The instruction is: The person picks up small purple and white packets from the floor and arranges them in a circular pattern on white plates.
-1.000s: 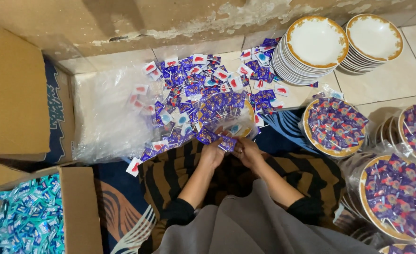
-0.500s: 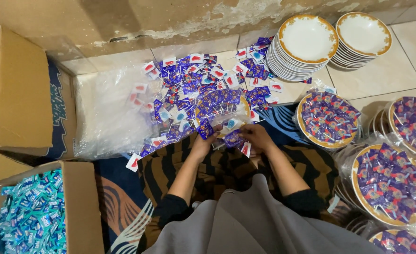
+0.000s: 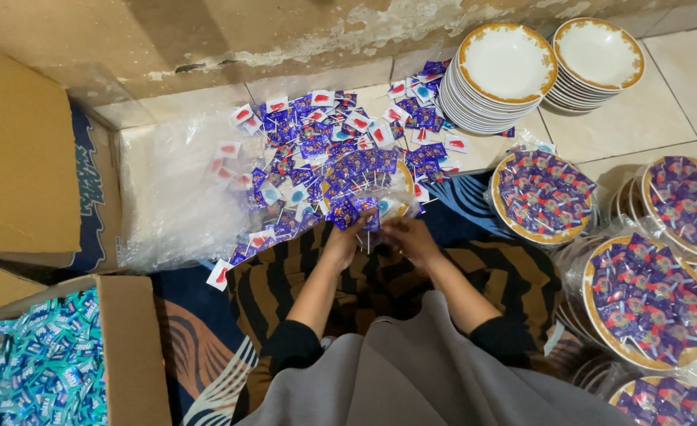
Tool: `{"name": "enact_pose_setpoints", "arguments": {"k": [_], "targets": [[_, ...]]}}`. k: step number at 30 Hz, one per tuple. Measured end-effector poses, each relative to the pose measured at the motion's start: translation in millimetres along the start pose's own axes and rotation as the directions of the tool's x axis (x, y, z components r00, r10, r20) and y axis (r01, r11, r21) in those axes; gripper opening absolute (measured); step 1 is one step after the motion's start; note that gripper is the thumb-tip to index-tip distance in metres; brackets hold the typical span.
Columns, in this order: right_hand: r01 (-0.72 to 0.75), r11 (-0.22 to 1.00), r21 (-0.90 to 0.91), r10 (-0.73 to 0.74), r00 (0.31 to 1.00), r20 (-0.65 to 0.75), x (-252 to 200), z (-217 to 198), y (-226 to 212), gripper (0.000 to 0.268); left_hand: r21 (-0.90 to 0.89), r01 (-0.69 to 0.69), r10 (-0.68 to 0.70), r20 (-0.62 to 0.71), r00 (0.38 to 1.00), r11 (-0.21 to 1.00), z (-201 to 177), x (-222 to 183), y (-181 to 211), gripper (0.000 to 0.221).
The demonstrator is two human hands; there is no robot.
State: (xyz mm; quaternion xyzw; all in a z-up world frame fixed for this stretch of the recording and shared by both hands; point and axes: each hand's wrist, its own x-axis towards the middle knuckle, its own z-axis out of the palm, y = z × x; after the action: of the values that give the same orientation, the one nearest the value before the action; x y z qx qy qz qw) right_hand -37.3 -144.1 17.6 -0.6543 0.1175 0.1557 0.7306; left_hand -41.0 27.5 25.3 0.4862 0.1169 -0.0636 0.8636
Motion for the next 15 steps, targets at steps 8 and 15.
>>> {"name": "enact_pose_setpoints", "arguments": {"k": [8,15], "targets": [[-0.102,0.963,0.251,0.087,0.994,0.071,19,2,103,0.026,-0.079,0.035,-0.038,-0.038,0.999,0.996,-2,8,-34,0.022],[-0.179,0.942,0.286,0.207,0.976,-0.073,28,-9,130,0.024,0.037,0.107,-0.102,-0.117,0.988,0.994,8,7,-20,0.025]]}}
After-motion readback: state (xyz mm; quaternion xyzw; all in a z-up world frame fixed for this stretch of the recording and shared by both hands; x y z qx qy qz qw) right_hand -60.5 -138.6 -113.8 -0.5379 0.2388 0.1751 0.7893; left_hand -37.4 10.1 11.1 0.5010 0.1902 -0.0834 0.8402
